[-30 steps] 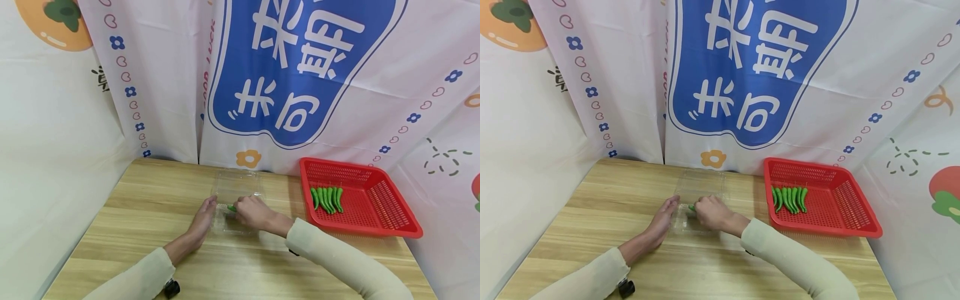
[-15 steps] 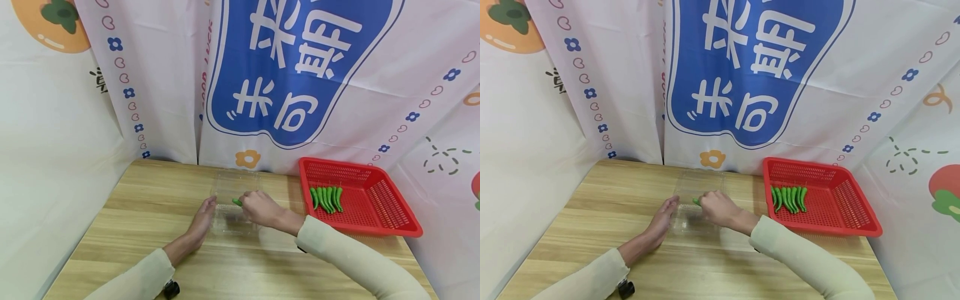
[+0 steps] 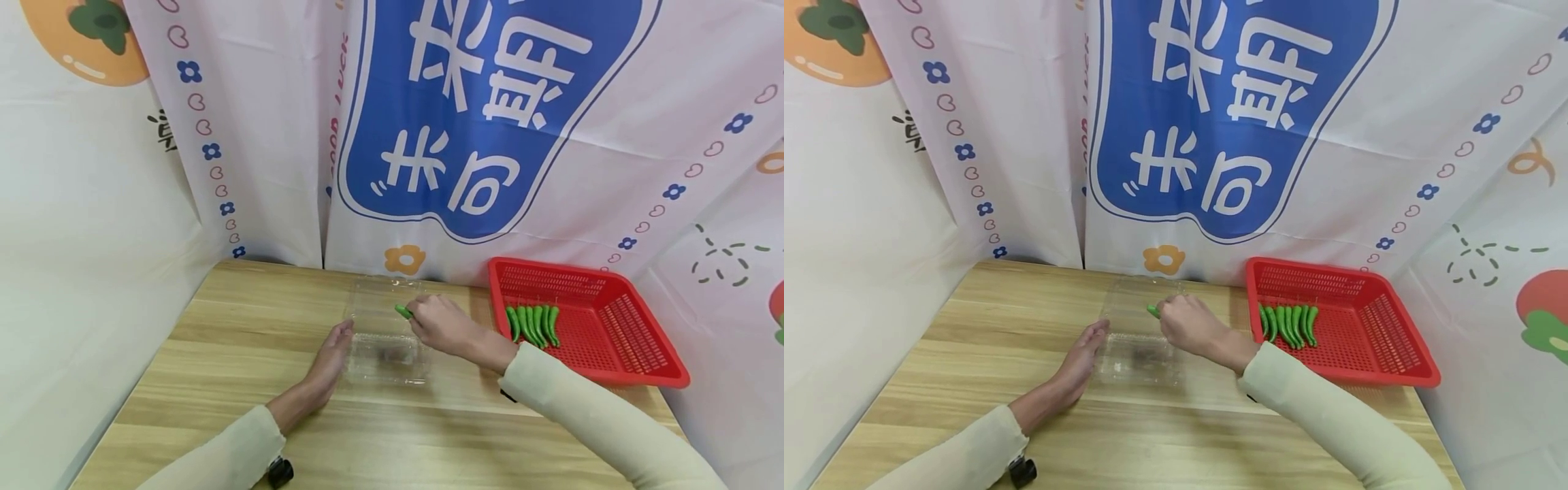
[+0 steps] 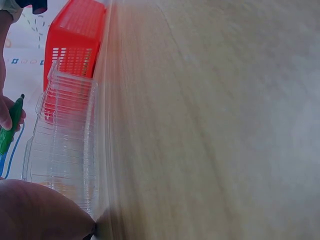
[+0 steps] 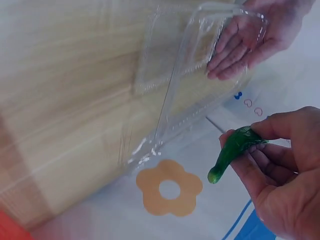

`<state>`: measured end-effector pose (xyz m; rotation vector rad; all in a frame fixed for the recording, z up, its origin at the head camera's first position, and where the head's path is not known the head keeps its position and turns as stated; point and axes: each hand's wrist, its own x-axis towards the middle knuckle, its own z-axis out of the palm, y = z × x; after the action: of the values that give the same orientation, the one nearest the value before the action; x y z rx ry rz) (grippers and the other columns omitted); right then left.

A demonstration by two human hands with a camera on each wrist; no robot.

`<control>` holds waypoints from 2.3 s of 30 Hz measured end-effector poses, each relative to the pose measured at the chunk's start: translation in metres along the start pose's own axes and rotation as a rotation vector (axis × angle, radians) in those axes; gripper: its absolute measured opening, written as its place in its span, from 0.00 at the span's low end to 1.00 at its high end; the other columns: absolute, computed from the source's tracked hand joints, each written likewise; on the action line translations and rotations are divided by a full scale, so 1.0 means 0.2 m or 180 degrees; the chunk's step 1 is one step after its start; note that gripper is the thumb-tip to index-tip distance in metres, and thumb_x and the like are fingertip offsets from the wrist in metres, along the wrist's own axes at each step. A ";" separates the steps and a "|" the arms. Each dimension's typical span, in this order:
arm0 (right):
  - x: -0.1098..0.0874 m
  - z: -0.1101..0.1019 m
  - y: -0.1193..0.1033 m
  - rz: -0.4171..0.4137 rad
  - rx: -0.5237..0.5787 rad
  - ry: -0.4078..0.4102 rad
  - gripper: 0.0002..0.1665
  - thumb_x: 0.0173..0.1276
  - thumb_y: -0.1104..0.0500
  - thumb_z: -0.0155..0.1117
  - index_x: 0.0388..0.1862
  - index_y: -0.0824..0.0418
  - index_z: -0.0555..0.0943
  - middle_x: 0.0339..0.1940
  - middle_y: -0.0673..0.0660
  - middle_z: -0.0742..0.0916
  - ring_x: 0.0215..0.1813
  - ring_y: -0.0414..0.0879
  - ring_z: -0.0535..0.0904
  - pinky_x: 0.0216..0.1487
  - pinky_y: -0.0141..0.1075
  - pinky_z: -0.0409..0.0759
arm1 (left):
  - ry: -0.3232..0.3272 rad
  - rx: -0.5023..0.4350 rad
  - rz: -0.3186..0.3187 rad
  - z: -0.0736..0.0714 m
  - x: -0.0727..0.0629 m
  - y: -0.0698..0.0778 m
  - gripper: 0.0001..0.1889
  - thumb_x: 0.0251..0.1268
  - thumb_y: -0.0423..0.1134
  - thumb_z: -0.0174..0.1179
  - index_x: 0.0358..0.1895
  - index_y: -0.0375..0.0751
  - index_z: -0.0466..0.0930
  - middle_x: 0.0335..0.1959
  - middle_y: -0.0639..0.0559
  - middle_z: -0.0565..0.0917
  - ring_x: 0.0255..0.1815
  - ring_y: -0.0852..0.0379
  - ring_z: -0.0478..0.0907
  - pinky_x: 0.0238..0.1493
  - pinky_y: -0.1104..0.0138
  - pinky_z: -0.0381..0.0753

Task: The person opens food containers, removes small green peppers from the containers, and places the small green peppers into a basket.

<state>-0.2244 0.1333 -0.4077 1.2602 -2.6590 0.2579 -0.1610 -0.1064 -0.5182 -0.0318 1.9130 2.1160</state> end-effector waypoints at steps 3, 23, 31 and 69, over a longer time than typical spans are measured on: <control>-0.01 -0.04 0.03 0.0006 0.0033 0.0096 0.16 0.66 0.70 0.66 0.22 0.56 0.74 0.19 0.46 0.75 0.23 0.39 0.72 0.21 0.35 0.74 | 0.0004 -0.0002 0.0009 0.00 0.00 0.00 0.31 0.91 0.48 0.33 0.86 0.39 0.44 0.88 0.38 0.42 0.88 0.34 0.34 0.84 0.34 0.35; -0.09 -0.29 0.28 0.0837 0.0199 0.0233 0.19 0.70 0.69 0.65 0.20 0.56 0.73 0.18 0.49 0.72 0.19 0.40 0.66 0.20 0.31 0.67 | 0.0039 0.0027 -0.0004 0.00 0.01 -0.01 0.31 0.91 0.48 0.34 0.86 0.39 0.44 0.89 0.39 0.43 0.88 0.34 0.36 0.84 0.35 0.37; -0.14 -0.34 0.37 0.1177 0.0247 0.0162 0.16 0.71 0.68 0.66 0.22 0.59 0.76 0.16 0.50 0.73 0.18 0.42 0.69 0.20 0.33 0.70 | 0.0028 0.0025 -0.0008 0.00 0.01 -0.01 0.31 0.91 0.48 0.34 0.86 0.40 0.44 0.89 0.39 0.43 0.88 0.34 0.36 0.84 0.34 0.37; -0.41 -0.45 0.84 0.2241 0.0283 0.0182 0.10 0.69 0.68 0.57 0.26 0.67 0.80 0.16 0.56 0.75 0.20 0.47 0.70 0.23 0.38 0.68 | 0.0065 0.0022 -0.0086 0.00 0.00 0.01 0.31 0.90 0.48 0.34 0.86 0.42 0.45 0.88 0.38 0.42 0.88 0.33 0.36 0.83 0.34 0.38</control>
<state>-0.2949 0.3210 -0.3536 0.2745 -2.9583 0.4970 -0.1623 -0.1066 -0.5172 -0.0779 1.9206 2.0993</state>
